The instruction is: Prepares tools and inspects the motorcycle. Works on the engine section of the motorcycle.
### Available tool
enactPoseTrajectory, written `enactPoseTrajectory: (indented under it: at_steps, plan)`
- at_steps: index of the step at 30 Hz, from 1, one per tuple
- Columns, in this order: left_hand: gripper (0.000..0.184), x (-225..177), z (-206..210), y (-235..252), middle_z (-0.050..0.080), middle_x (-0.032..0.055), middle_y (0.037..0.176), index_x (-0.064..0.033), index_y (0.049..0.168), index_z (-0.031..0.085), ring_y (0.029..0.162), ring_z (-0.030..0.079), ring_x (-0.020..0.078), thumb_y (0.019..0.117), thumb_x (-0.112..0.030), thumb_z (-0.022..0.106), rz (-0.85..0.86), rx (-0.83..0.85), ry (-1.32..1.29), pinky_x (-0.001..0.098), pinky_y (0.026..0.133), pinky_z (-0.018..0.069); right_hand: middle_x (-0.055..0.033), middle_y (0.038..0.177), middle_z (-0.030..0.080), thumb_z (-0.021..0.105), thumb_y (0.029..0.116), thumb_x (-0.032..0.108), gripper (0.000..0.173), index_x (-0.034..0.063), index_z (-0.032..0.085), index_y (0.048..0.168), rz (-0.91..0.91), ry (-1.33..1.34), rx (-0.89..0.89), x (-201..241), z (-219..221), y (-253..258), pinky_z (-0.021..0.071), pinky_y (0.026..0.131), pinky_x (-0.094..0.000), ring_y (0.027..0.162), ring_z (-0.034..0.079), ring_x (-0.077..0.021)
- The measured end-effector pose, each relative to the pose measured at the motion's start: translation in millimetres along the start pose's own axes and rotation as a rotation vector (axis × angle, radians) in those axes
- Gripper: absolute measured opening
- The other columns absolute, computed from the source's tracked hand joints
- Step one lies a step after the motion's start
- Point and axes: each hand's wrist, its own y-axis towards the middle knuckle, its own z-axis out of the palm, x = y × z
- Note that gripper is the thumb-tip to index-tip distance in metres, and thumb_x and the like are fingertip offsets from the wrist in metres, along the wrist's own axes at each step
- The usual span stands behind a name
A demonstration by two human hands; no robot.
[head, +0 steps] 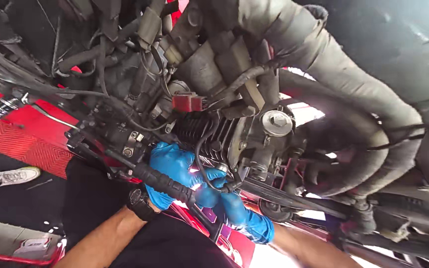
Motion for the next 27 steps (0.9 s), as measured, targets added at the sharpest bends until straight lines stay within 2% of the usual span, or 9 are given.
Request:
enactPoseTrajectory:
  at_steps: [2,4,6,7,10,13,17,22,27]
  plan:
    - [0.067,5.3,3.7,-3.5,0.057,0.0021,0.054,-0.0163,0.054,0.053,0.057,0.058,0.02,0.0873,-0.075,0.054,0.028,-0.021,-0.015,0.0439,0.073,0.0455,0.0174,0.062,0.046,0.06,0.0984,0.051,0.033,0.0261,0.057,0.077,0.001,-0.002,0.02,-0.2,-0.8,-0.3,0.0393,0.054,-0.0149,0.056,0.047,0.0045]
    - [0.065,16.3,15.7,-9.2,0.055,0.0007,0.055,-0.0187,0.056,0.052,0.057,0.057,0.0193,0.0901,-0.074,0.054,0.083,-0.116,-0.048,0.0451,0.074,0.045,0.0167,0.061,0.045,0.059,0.0994,0.049,0.033,0.0257,0.056,0.076,-0.005,-0.001,0.024,-0.5,-0.9,0.4,0.0384,0.054,-0.0151,0.055,0.046,0.004]
    - [0.067,2.8,-5.0,-0.9,0.06,0.0039,0.057,-0.016,0.056,0.052,0.06,0.061,0.0226,0.0915,-0.073,0.051,0.017,0.07,0.005,0.0467,0.077,0.047,0.0169,0.061,0.045,0.06,0.0988,0.048,0.032,0.0259,0.057,0.075,0.011,0.009,0.01,-1.0,-0.9,-0.8,0.039,0.055,-0.0161,0.056,0.047,0.0034]
    - [0.068,-0.7,-9.0,2.3,0.059,0.0045,0.056,-0.0151,0.056,0.051,0.059,0.06,0.0229,0.0919,-0.073,0.05,0.007,0.099,0.006,0.0463,0.076,0.0463,0.0167,0.062,0.045,0.06,0.0989,0.048,0.032,0.0256,0.057,0.076,0.013,0.018,0.008,-0.9,-1.1,-1.1,0.0394,0.055,-0.0164,0.056,0.047,0.0032]
    - [0.067,1.4,0.2,2.1,0.054,0.0035,0.051,-0.0154,0.052,0.049,0.053,0.055,0.0211,0.0868,-0.073,0.053,0.042,-0.027,-0.02,0.0427,0.069,0.0426,0.0165,0.062,0.045,0.06,0.0993,0.048,0.031,0.0247,0.057,0.079,0.022,0.041,0.031,-0.1,-2.6,-0.4,0.0383,0.055,-0.0159,0.056,0.046,0.0032]
    - [0.067,2.9,0.1,0.2,0.054,0.0037,0.051,-0.0153,0.053,0.05,0.054,0.056,0.0211,0.0874,-0.073,0.053,0.056,-0.024,-0.01,0.0425,0.067,0.0431,0.0169,0.062,0.046,0.059,0.0996,0.048,0.032,0.0255,0.057,0.077,0.026,0.028,0.023,-0.6,-2.4,-1.2,0.0394,0.055,-0.0161,0.056,0.047,0.0033]
    - [0.063,2.4,-1.5,1.2,0.054,0.0037,0.051,-0.0151,0.053,0.051,0.054,0.056,0.0206,0.0847,-0.069,0.057,0.062,-0.024,0.001,0.0417,0.068,0.0423,0.0173,0.063,0.047,0.062,0.098,0.049,0.031,0.0262,0.058,0.078,0.009,0.041,0.053,-1.9,-6.5,0.0,0.0406,0.056,-0.0159,0.057,0.049,0.0038]
    - [0.066,2.1,-1.6,-1.1,0.054,0.0032,0.052,-0.0155,0.054,0.05,0.055,0.056,0.0203,0.0868,-0.073,0.054,0.046,-0.009,-0.019,0.0415,0.07,0.0428,0.018,0.063,0.045,0.06,0.0986,0.053,0.033,0.0266,0.056,0.079,0.029,0.04,0.065,-0.8,-6.1,-1.6,0.0386,0.055,-0.0148,0.057,0.047,0.0048]
    - [0.064,3.7,0.9,-2.5,0.055,0.0032,0.054,-0.015,0.056,0.053,0.058,0.057,0.0203,0.0862,-0.071,0.057,0.016,0.013,-0.046,0.0425,0.072,0.0435,0.0179,0.062,0.044,0.059,0.0995,0.05,0.033,0.0264,0.055,0.077,0.034,0.023,0.043,1.0,-4.3,-2.0,0.0385,0.055,-0.0144,0.056,0.046,0.005]
